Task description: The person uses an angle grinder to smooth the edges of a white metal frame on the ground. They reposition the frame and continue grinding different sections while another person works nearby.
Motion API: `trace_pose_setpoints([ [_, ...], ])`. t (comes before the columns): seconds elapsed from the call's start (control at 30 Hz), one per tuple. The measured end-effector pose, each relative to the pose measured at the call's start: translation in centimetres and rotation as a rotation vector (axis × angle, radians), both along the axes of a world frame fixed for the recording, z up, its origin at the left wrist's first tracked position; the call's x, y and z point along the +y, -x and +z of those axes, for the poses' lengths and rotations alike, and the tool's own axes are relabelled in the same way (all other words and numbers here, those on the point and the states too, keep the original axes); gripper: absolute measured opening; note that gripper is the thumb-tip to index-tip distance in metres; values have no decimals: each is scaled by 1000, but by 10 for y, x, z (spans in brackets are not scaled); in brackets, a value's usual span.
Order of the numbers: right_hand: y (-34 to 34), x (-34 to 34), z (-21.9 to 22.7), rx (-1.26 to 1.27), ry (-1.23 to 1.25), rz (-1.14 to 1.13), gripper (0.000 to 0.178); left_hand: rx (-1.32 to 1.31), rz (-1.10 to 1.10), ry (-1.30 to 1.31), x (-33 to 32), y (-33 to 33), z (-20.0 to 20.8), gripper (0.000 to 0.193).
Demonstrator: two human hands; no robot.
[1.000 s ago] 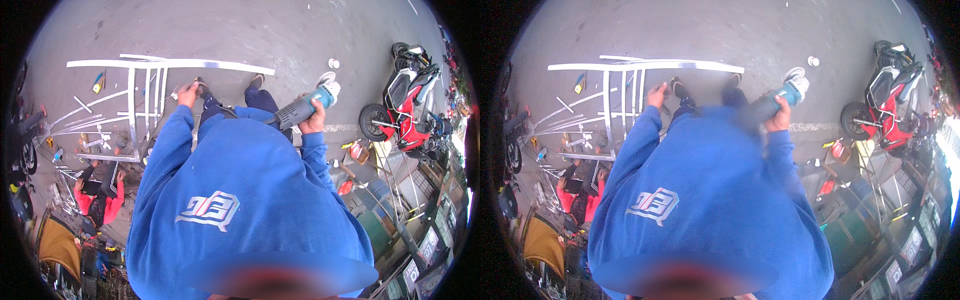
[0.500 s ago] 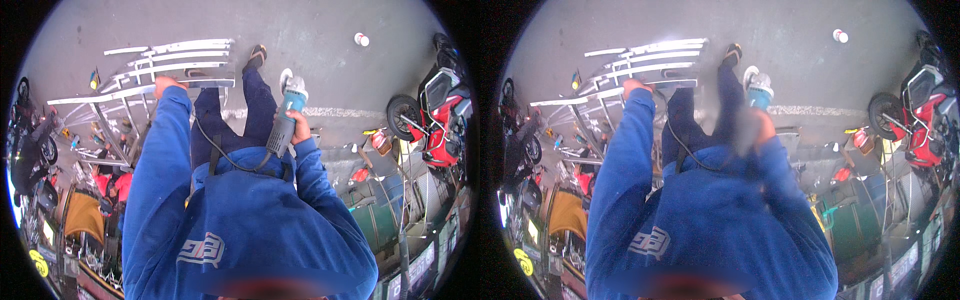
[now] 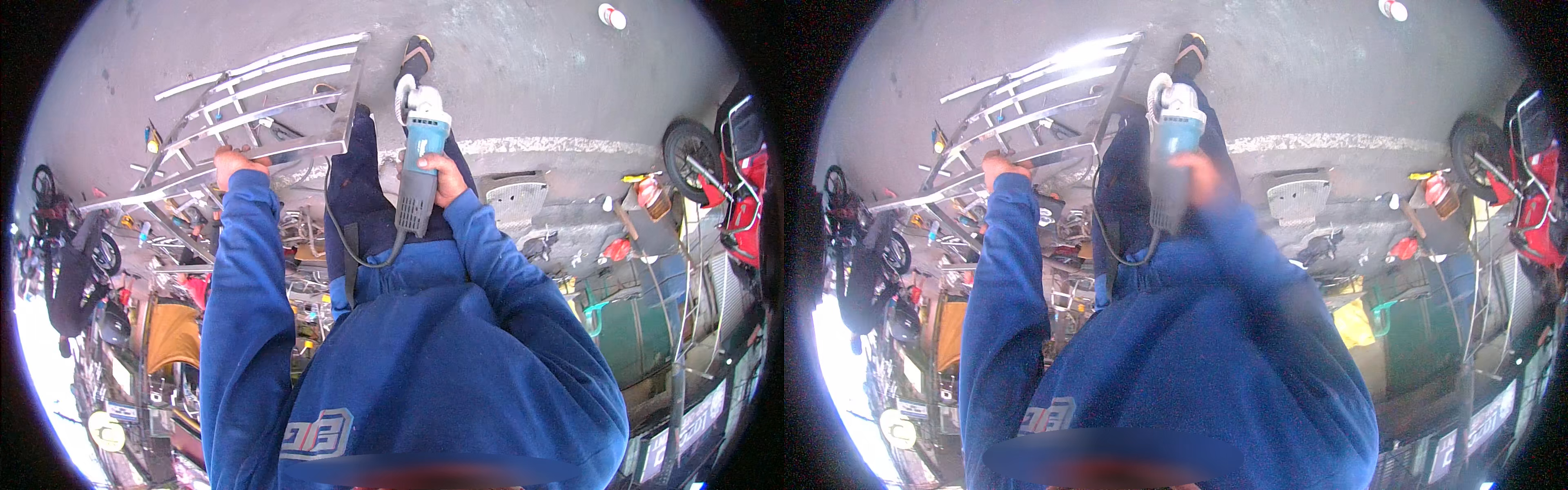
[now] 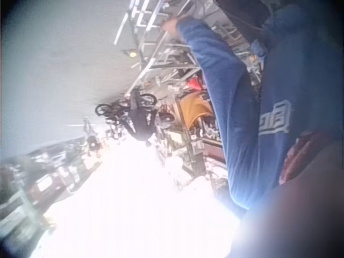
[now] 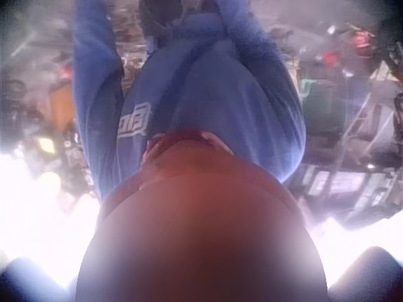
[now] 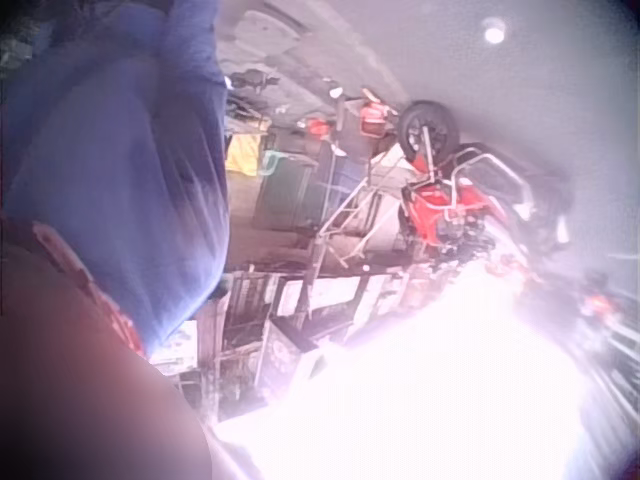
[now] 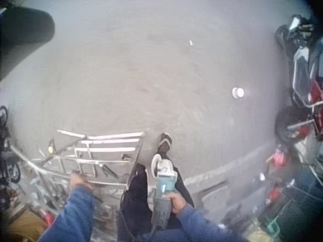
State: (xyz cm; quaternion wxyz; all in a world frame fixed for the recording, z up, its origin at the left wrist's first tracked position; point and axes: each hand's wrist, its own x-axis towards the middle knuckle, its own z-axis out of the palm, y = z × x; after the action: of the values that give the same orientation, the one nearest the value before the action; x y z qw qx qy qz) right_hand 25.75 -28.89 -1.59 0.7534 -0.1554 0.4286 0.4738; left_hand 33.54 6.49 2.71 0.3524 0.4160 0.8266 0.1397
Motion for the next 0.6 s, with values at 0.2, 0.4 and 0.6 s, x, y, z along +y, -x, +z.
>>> trace_pose_setpoints([
  [0.2, 0, 0, -13, 152, 54, -141, 48, -68, -158, 14, 3, 9, 0, 33],
  [0.4, 39, -9, -54, 161, 116, -263, 45, -786, 114, 150, -47, 20, -7, 31],
  [0.6, 70, -5, -95, -114, 374, -63, 46, -1100, 242, 408, -29, 17, 10, 30],
])
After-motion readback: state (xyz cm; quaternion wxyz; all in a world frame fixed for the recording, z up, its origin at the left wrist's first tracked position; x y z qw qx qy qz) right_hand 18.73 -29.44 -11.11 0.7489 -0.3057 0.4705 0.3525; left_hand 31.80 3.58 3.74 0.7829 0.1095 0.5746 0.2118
